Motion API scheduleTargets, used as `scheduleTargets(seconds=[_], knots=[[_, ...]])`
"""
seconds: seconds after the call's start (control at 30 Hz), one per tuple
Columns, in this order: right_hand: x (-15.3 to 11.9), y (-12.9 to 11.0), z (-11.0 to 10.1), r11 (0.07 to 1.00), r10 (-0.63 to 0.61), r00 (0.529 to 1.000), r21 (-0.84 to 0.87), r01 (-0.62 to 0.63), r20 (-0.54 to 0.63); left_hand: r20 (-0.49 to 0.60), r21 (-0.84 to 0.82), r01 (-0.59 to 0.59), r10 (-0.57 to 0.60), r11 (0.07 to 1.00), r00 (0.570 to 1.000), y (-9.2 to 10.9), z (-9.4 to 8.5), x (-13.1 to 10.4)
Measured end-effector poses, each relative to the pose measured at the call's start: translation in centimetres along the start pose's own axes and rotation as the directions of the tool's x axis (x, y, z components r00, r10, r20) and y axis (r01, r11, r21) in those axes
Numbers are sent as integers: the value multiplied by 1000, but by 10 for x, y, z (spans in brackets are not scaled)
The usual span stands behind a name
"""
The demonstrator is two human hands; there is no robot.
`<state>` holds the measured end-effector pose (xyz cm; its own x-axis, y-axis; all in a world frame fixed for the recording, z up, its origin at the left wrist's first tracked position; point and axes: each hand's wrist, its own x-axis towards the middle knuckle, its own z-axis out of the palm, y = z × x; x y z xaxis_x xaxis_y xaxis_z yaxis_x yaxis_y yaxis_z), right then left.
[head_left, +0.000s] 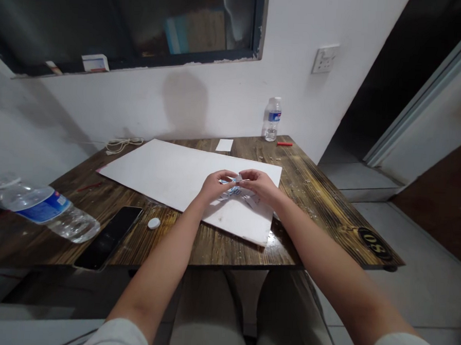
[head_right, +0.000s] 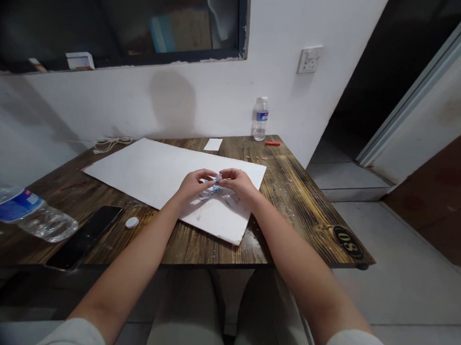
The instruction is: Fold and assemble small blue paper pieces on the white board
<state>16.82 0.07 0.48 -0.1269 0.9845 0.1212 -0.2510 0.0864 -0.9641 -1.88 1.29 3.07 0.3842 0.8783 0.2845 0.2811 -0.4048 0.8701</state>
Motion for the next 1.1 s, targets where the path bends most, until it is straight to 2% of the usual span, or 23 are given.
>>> scheduleTargets(seconds=[0.2,0.47,0.6,0.8,1.1], knots=[[-1,3,2,996,-19,1000,-85,19,5,74,39,-48,45,998,996,7,3,-3],[-4,2,4,953,-48,998,-302,32,-46,53,16,20,-21,1000,998,-9,3,0],[-3,1,5,952,-62,998,-302,50,-30,21,5,38,-39,999,999,-14,4,2],[-2,-3,6,952,-80,996,-299,65,-38,-68,-44,81,-84,996,994,-10,5,4],[2,-4,4,961,-121,992,-254,108,-38,-116,-53,113,-118,992,986,-12,4,4]])
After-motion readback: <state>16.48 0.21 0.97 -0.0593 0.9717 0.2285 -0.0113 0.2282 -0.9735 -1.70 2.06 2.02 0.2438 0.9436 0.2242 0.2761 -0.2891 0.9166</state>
